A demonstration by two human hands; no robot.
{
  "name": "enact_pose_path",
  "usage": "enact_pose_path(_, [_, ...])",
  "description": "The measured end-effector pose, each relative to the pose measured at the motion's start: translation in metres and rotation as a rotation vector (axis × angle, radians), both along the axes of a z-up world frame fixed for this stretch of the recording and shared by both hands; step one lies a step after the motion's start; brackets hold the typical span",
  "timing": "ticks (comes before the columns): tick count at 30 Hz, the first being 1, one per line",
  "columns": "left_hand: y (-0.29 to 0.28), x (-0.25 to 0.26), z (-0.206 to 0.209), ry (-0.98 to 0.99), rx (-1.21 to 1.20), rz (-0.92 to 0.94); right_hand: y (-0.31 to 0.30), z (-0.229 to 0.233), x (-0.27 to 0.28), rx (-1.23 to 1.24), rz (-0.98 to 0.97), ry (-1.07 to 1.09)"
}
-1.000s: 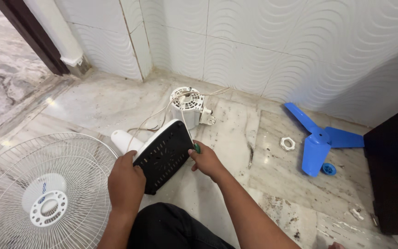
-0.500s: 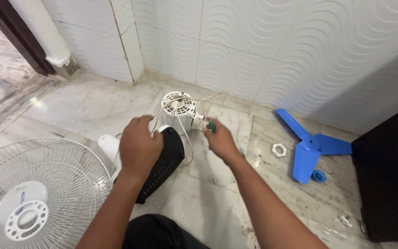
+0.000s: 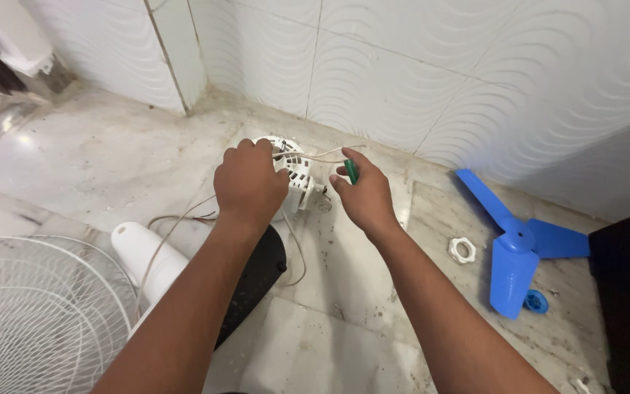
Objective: The person sits on the floor and uses a screwdriver to tighten screws on the back cover of a fan. They then pick up the fan motor and begin attaching screws to it.
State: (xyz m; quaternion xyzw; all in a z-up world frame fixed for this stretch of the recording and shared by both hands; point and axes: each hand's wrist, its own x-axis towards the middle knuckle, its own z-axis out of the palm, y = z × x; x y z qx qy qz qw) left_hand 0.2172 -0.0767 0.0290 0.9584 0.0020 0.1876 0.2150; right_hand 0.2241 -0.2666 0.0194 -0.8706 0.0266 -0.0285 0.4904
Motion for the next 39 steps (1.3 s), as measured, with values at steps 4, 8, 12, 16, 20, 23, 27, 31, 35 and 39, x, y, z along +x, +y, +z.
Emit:
enact_pose_path(4, [0.000, 0.008, -0.024, -0.084, 0.014, 0.008, 0.004, -0.016, 0.007, -0.018, -0.035, -0.031])
enact_pose_path(8, [0.006, 0.012, -0.025, -0.136, -0.044, -0.027, 0.007, -0.010, 0.002, 0.000, -0.049, -0.107])
enact_pose_path(12, [0.012, -0.006, 0.007, -0.203, -0.161, -0.049, 0.010, 0.019, -0.014, 0.064, -0.002, -0.195])
enact_pose_path(16, [0.024, -0.051, 0.055, -0.241, -0.185, -0.082, 0.015, 0.059, -0.040, 0.111, 0.061, -0.315])
enact_pose_path(20, [0.037, -0.112, 0.087, -0.296, -0.200, -0.051, 0.035, 0.087, -0.078, 0.199, 0.122, -0.339])
enact_pose_path(23, [0.048, -0.159, 0.089, -0.253, -0.158, 0.005, 0.056, 0.092, -0.110, 0.153, 0.168, -0.266])
enact_pose_path(27, [0.067, -0.211, 0.069, -0.070, -0.056, 0.167, 0.079, 0.077, -0.154, 0.033, 0.351, -0.248])
enact_pose_path(31, [0.082, -0.245, 0.041, 0.071, -0.071, 0.239, 0.102, 0.044, -0.189, 0.011, 0.360, -0.071])
enact_pose_path(35, [0.085, -0.252, 0.026, -0.018, -0.155, 0.153, 0.112, 0.013, -0.207, 0.091, 0.315, -0.060])
enact_pose_path(39, [0.083, -0.248, 0.026, -0.057, -0.136, 0.118, 0.107, 0.001, -0.212, 0.156, 0.280, -0.080])
